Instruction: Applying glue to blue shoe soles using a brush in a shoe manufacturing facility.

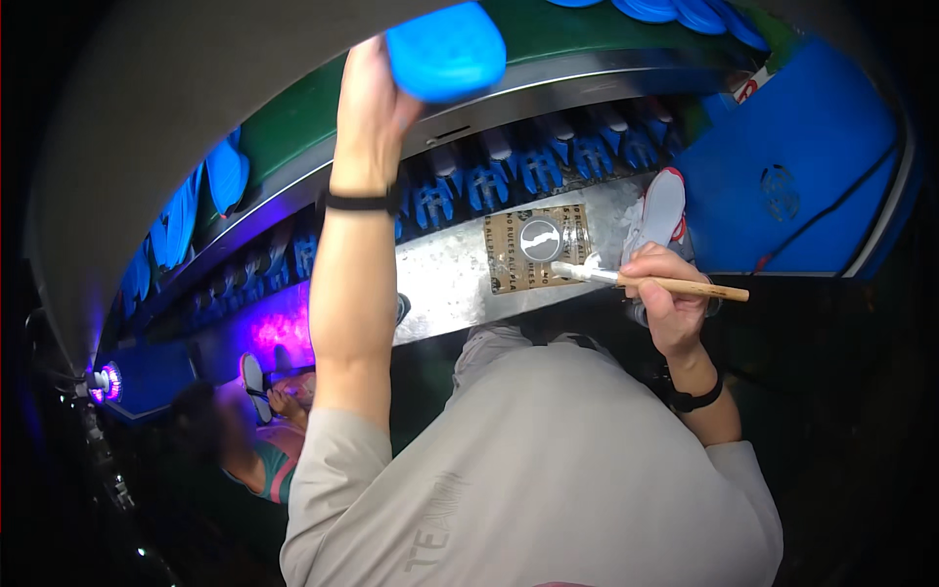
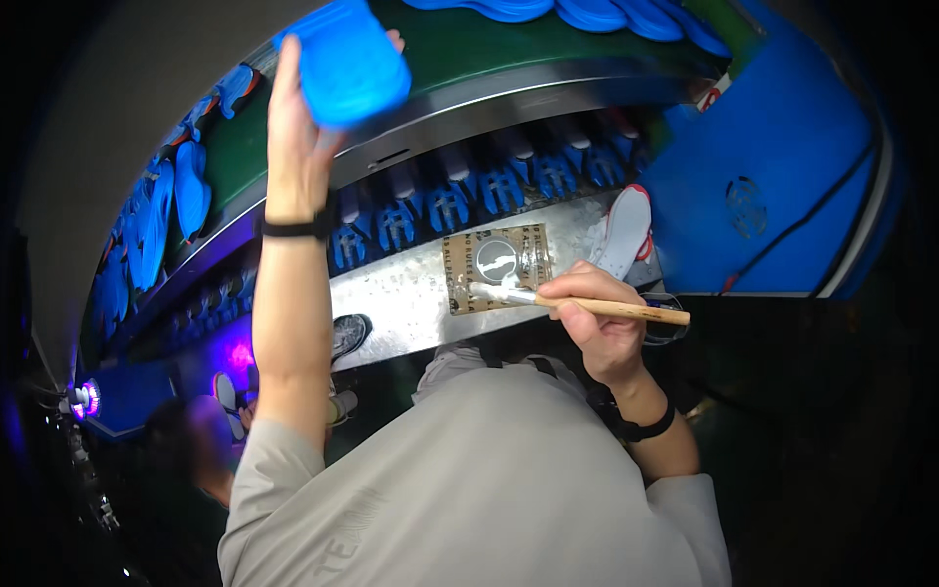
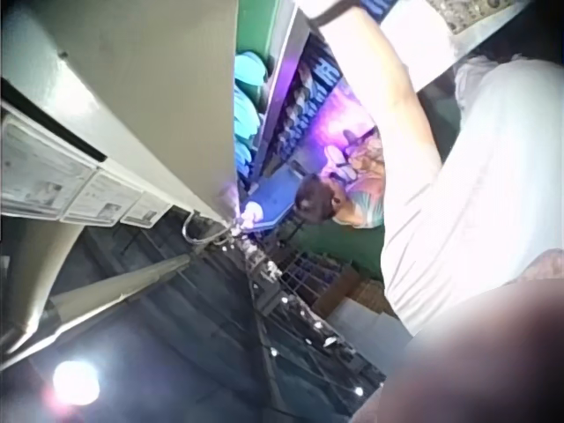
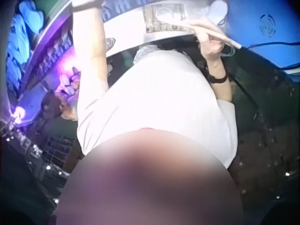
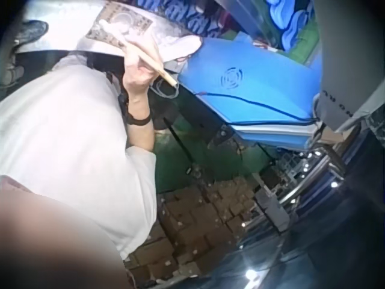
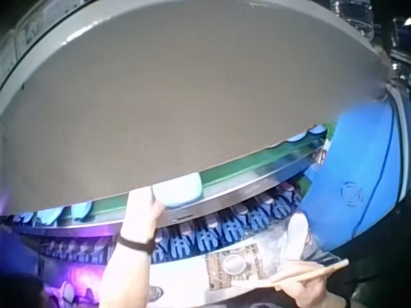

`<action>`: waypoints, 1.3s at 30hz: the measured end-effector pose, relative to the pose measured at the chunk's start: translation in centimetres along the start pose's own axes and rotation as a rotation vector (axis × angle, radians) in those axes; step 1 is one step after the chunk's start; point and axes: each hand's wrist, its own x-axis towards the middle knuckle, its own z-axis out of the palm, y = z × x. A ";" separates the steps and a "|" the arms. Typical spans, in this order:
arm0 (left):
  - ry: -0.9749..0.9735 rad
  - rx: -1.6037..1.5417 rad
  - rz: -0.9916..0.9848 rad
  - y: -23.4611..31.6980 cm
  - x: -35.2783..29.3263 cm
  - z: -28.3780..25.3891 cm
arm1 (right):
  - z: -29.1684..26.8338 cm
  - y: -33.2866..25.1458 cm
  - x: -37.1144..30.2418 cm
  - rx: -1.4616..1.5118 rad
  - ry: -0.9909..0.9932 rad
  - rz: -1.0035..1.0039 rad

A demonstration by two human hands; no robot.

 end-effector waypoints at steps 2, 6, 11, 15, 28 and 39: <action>0.203 0.140 -0.030 0.1 4.9 -2.3 | -0.3 0.5 -0.5 0.020 -0.011 -0.016; 0.313 0.518 -0.081 1.5 5.4 -11.3 | -1.1 0.8 -1.7 0.026 0.084 0.082; 0.567 1.064 -0.298 6.1 8.6 -19.7 | -1.0 1.8 -2.9 0.036 0.085 0.218; 0.520 1.742 -0.068 7.8 10.6 -26.0 | 0.1 3.0 -3.0 0.027 0.036 0.257; -0.048 1.805 0.303 7.5 -2.9 -16.0 | 1.7 16.5 -1.5 -0.577 -0.184 0.456; 0.546 0.573 -0.313 4.6 -13.3 -14.0 | 3.1 22.1 -2.3 -0.718 -0.257 0.334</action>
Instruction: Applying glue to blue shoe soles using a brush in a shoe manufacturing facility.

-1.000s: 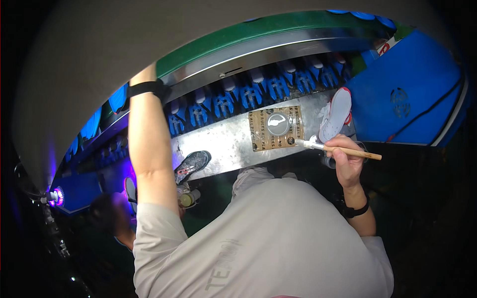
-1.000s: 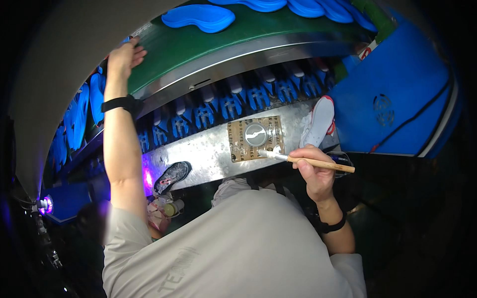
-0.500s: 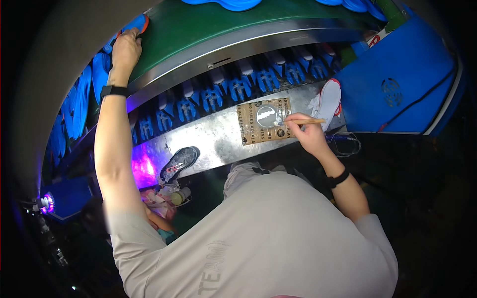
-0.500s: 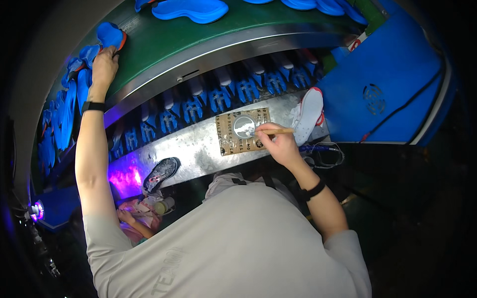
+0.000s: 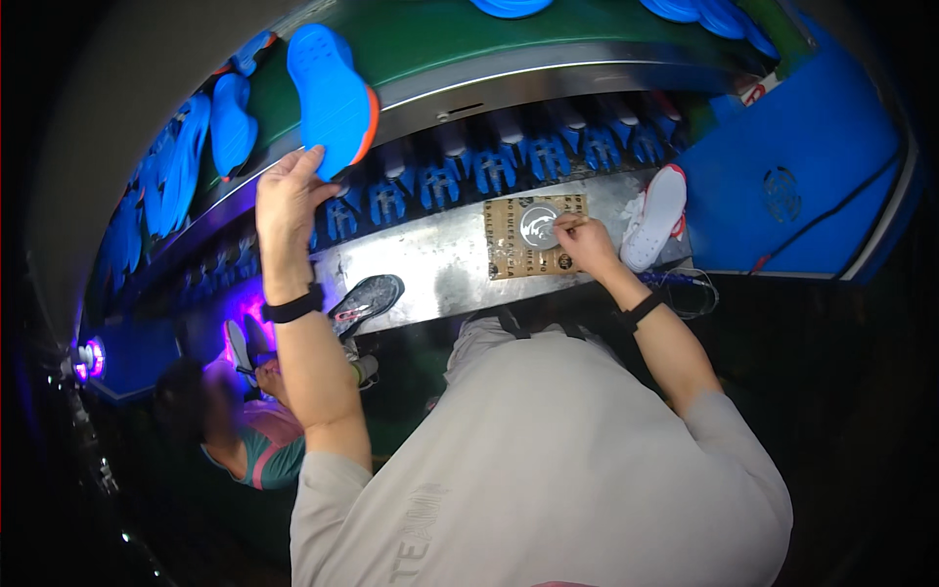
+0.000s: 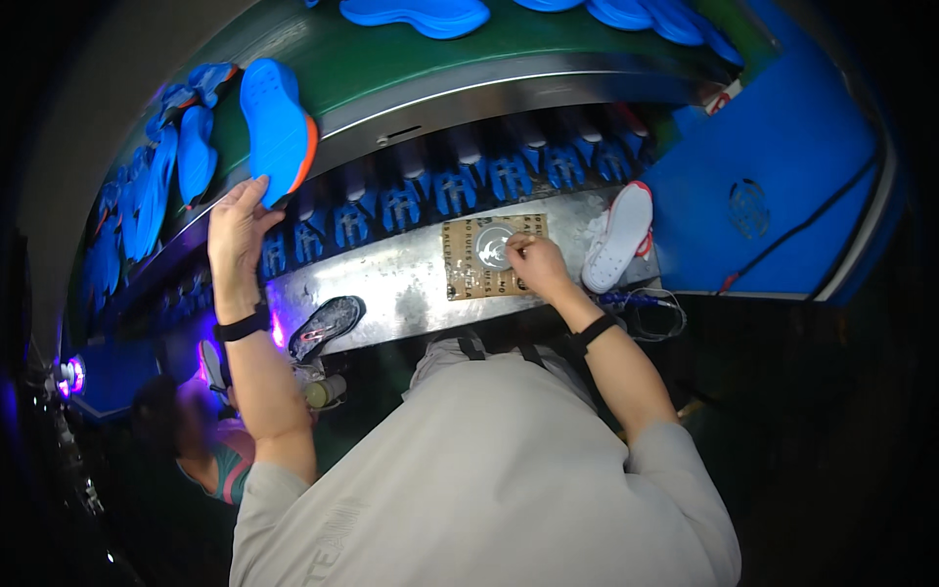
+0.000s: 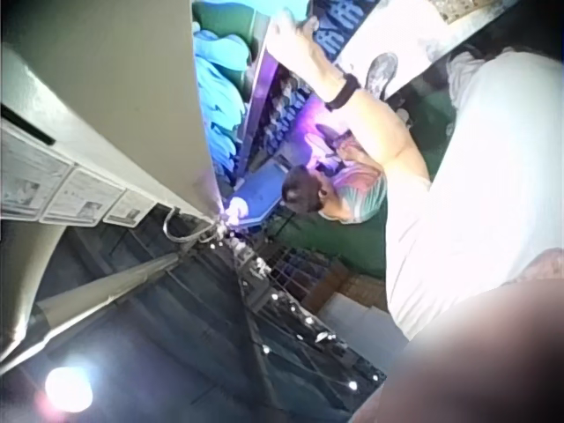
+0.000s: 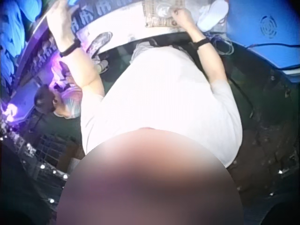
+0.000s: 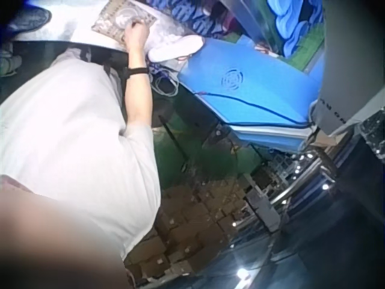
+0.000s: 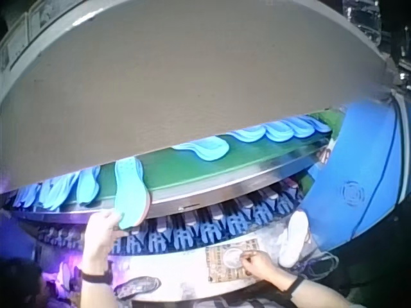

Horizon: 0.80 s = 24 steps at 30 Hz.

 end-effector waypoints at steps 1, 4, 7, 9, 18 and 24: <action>0.047 -0.161 -0.050 -0.7 -0.2 -0.1 | -0.3 -0.3 -0.2 0.075 0.066 -0.053; -0.107 -0.736 -0.040 -3.1 -2.9 0.9 | -1.3 -1.0 -0.9 0.245 0.105 -0.050; -0.330 -1.213 -0.095 -4.4 -5.0 2.9 | -2.1 -1.2 -1.4 0.334 0.078 0.051; -0.375 -1.272 -0.127 -4.4 -5.1 3.8 | -2.6 -1.3 -1.6 0.212 0.054 0.121; -0.458 -0.879 0.118 -5.3 -7.4 5.3 | -6.6 -7.8 -2.8 0.504 0.069 -0.033; -0.471 -0.579 -0.059 -6.5 -15.6 8.0 | -11.1 -14.5 -2.9 0.584 0.084 -0.280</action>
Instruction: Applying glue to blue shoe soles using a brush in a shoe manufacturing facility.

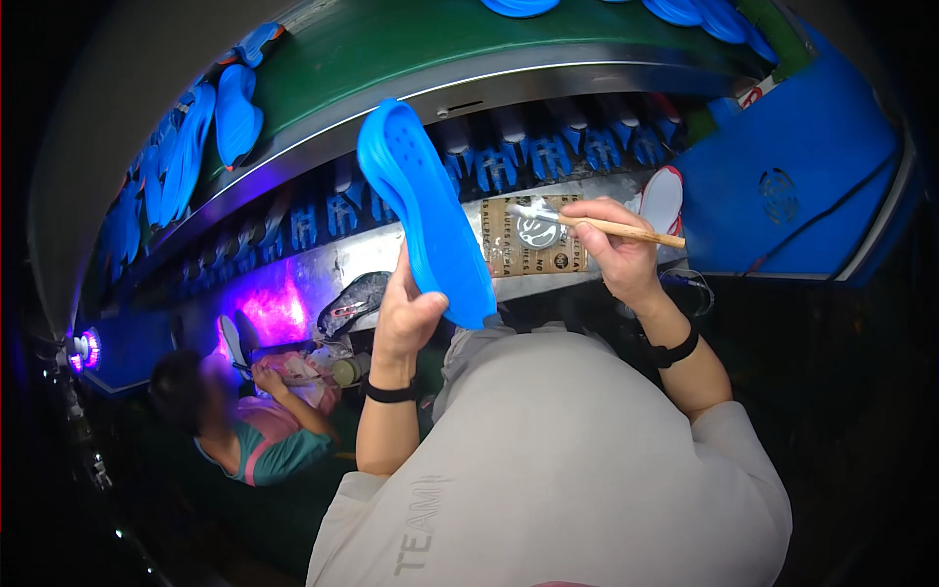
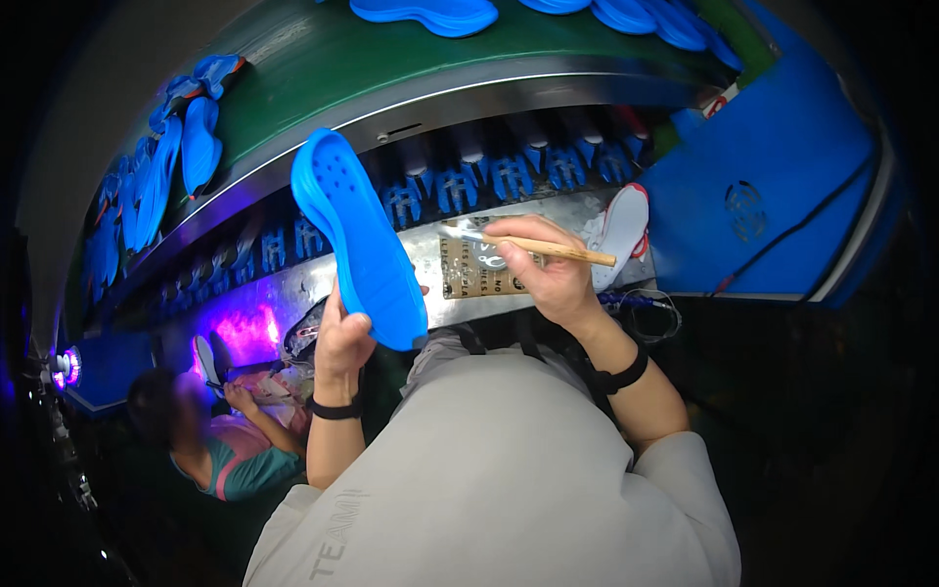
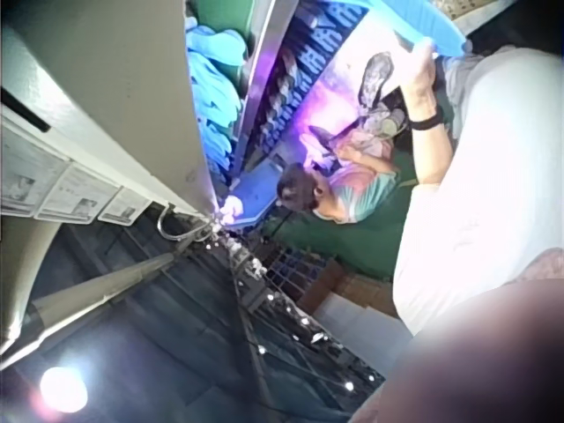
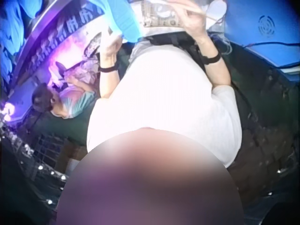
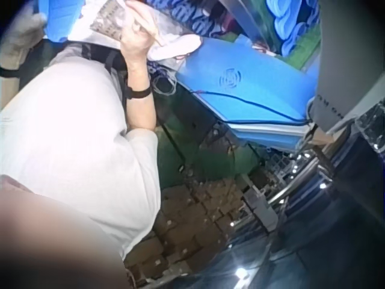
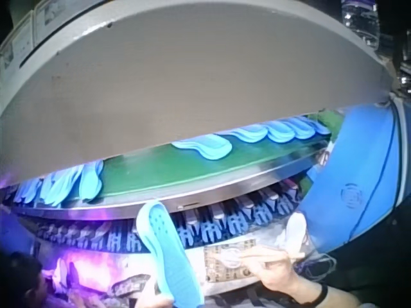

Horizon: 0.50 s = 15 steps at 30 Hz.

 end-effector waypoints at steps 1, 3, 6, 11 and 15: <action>0.001 -0.013 0.005 -0.3 -0.5 0.6 | 0.1 -0.8 0.4 -0.006 -0.010 -0.040; 0.004 -0.028 -0.095 -0.8 -1.1 1.4 | 0.6 -1.8 1.7 -0.015 -0.011 -0.115; -0.016 -0.031 -0.121 -1.0 -1.4 2.0 | 1.5 -2.4 3.4 -0.017 -0.020 -0.218; -0.073 -0.017 -0.166 -0.6 -1.6 2.1 | 2.1 -2.9 4.2 -0.087 -0.028 -0.264; -0.082 -0.043 -0.154 -0.4 -1.6 2.5 | 2.2 -2.9 4.1 -0.143 -0.020 -0.287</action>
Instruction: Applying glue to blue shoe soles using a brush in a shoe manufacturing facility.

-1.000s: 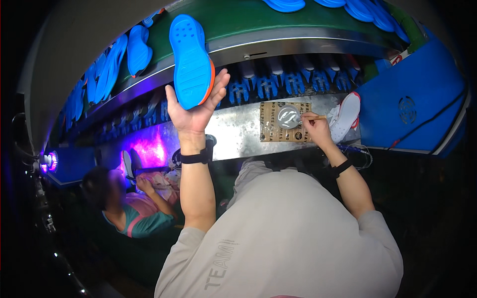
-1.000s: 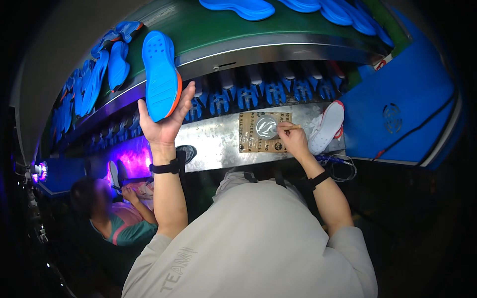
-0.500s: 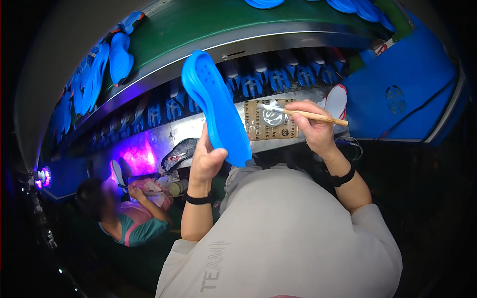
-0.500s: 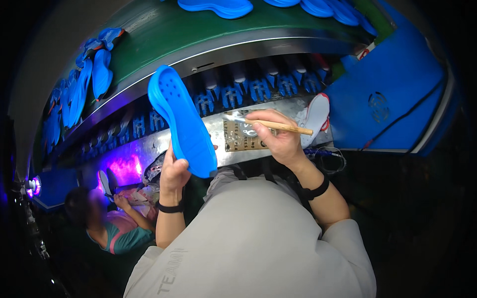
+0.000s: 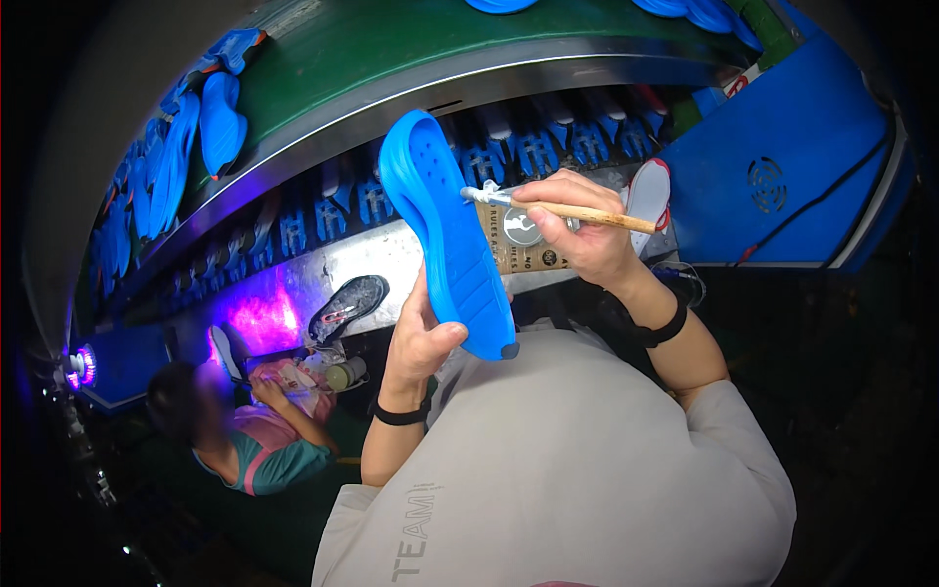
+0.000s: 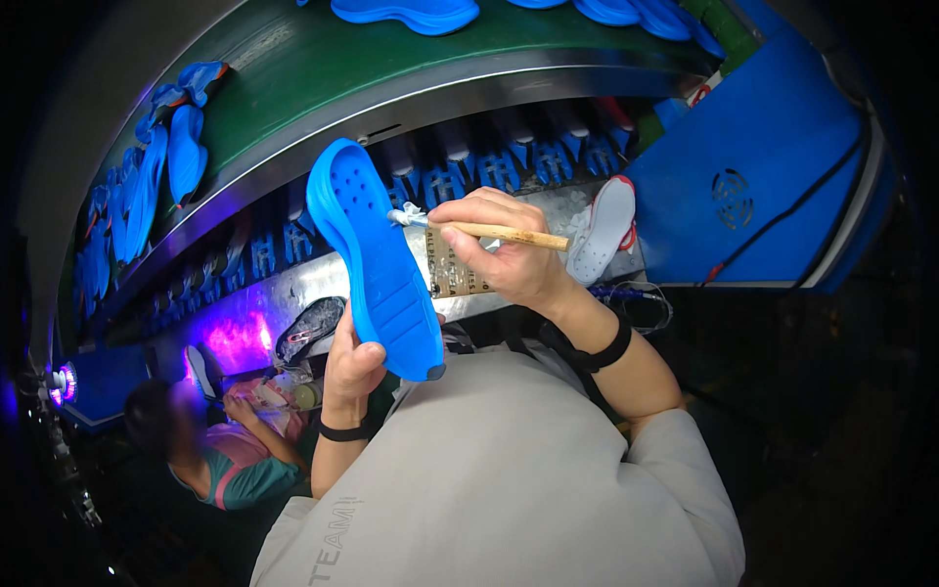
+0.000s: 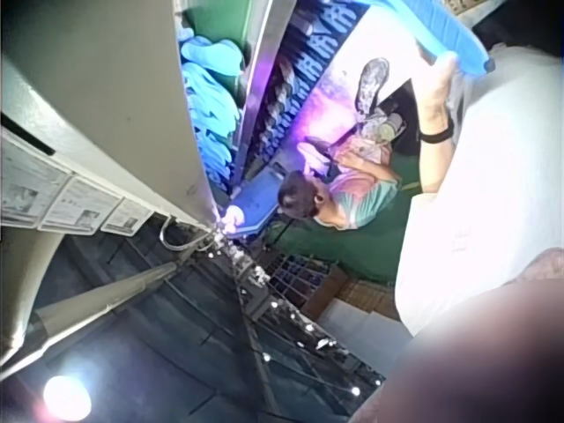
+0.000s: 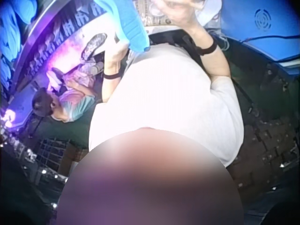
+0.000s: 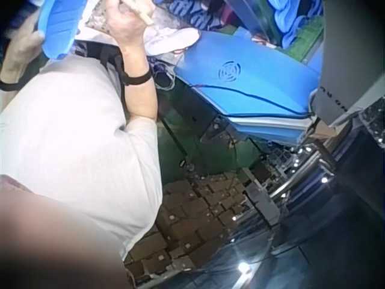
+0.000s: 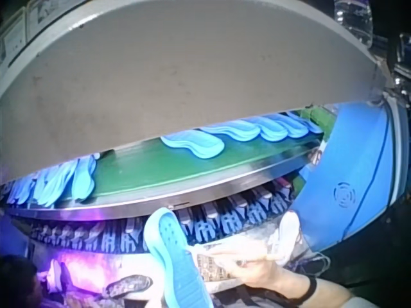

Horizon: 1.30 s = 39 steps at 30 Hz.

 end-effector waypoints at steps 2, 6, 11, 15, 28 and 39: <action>-0.010 -0.007 -0.002 0.1 0.1 0.3 | -0.1 0.0 -0.2 -0.033 -0.022 -0.030; 0.058 0.038 0.060 0.4 0.2 0.3 | -0.4 -0.6 -1.3 -0.060 -0.122 -0.058; 0.019 -0.024 0.013 1.0 0.5 -0.3 | -0.7 -1.5 -1.6 0.026 -0.170 -0.003; -0.020 -0.014 -0.014 1.2 0.8 0.0 | -0.7 -0.9 -0.6 -0.060 -0.056 -0.071; 0.071 0.085 0.102 2.0 1.3 -1.4 | -1.4 -2.8 -2.9 0.068 -0.170 -0.021; 0.025 0.116 0.107 2.1 2.2 -1.0 | -2.0 -4.0 -3.9 0.108 -0.161 -0.003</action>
